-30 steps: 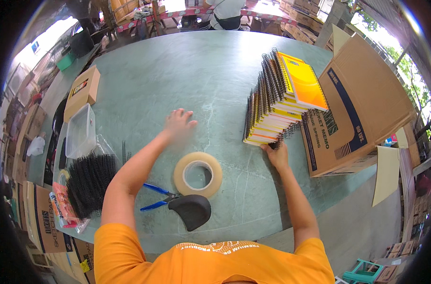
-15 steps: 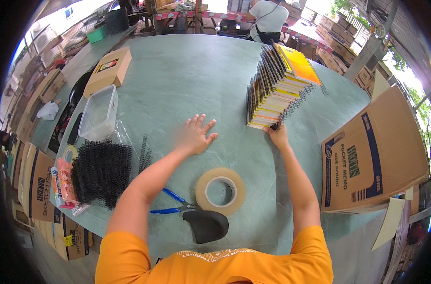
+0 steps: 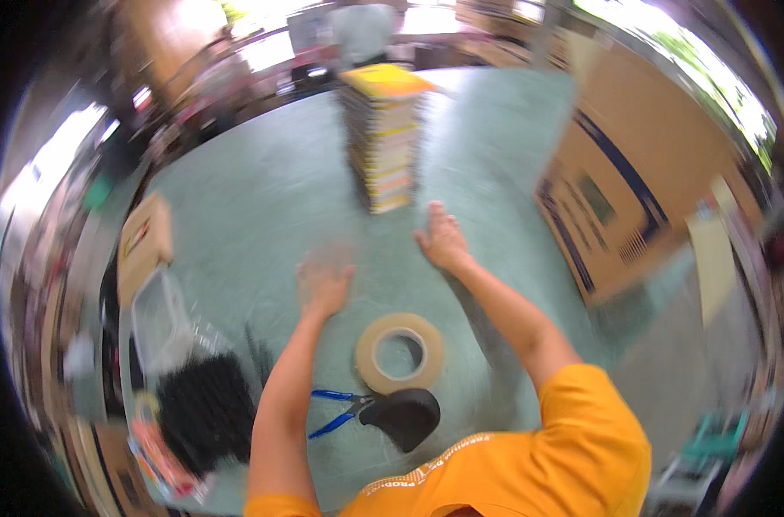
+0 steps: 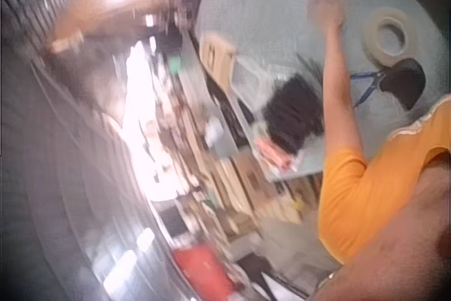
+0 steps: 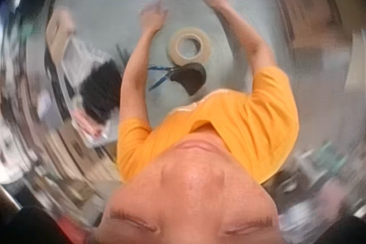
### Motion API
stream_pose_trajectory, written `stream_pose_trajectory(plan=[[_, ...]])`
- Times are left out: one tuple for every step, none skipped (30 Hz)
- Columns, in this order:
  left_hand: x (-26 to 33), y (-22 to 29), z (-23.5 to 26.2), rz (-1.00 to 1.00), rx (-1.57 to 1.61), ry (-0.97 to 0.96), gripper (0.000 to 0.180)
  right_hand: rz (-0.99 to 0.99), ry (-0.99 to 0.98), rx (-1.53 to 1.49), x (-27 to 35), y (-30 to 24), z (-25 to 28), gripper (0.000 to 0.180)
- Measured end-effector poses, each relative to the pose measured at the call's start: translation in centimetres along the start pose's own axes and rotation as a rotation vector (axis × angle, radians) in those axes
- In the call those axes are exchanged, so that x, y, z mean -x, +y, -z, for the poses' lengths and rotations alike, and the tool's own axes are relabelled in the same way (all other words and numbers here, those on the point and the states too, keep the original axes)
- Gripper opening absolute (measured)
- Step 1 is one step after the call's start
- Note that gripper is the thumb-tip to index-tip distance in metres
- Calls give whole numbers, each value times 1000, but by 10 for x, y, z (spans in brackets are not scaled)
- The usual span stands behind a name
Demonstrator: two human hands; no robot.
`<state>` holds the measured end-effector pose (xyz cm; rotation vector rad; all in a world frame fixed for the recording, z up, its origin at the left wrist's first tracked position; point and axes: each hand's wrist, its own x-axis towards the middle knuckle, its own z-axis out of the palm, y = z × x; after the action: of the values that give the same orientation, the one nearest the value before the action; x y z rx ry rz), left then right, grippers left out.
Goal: The person assembles notebooks by inserting spiral wire bindings into the punched holes of paper stacks and then stacks the finished notebooks. They later remove finished notebooks from a large cardboard box and stack them on the table.
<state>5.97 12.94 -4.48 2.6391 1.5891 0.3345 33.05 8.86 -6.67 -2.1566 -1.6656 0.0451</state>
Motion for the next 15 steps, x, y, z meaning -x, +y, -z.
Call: stream_pose_trajectory(plan=[[-2,-4,-3,32,-46,-43,58,54,-33,83,32,4,12,69],[-1,-11,-5,-17,3,-19,58,31,-113,97,72,4,28,69],[0,-14,-5,-12,-29,-16,58,13,-195,117,113,6,51,68],[-1,-15,-6,-14,-45,1,57,-21,-175,130,158,15,69,68],[-1,-6,-2,-16,-33,-23,56,-62,-151,144,205,24,86,69],[-2,-10,1,-23,-68,-12,56,-150,-92,176,244,24,97,68],[-3,0,8,-12,-82,-22,57,-245,-37,217,283,26,108,67],[-3,4,16,4,-105,-32,57,-336,15,252,315,24,119,67],[-4,-6,12,-23,-114,-30,57,-341,120,193,329,17,124,64],[-8,-8,1,-65,-121,-39,56,-362,185,128,335,17,124,61],[-9,-1,-6,-68,-133,-63,56,-382,260,73,338,23,122,59],[-11,6,-6,-58,-145,-74,56,-388,283,49,343,27,121,56],[-15,8,-5,-67,-149,-87,56,-385,309,22,345,32,118,53],[-18,17,-4,-77,-152,-106,56,-388,320,21,347,39,113,52],[-16,29,6,-71,-184,-173,58,-382,322,23,348,42,105,50]])
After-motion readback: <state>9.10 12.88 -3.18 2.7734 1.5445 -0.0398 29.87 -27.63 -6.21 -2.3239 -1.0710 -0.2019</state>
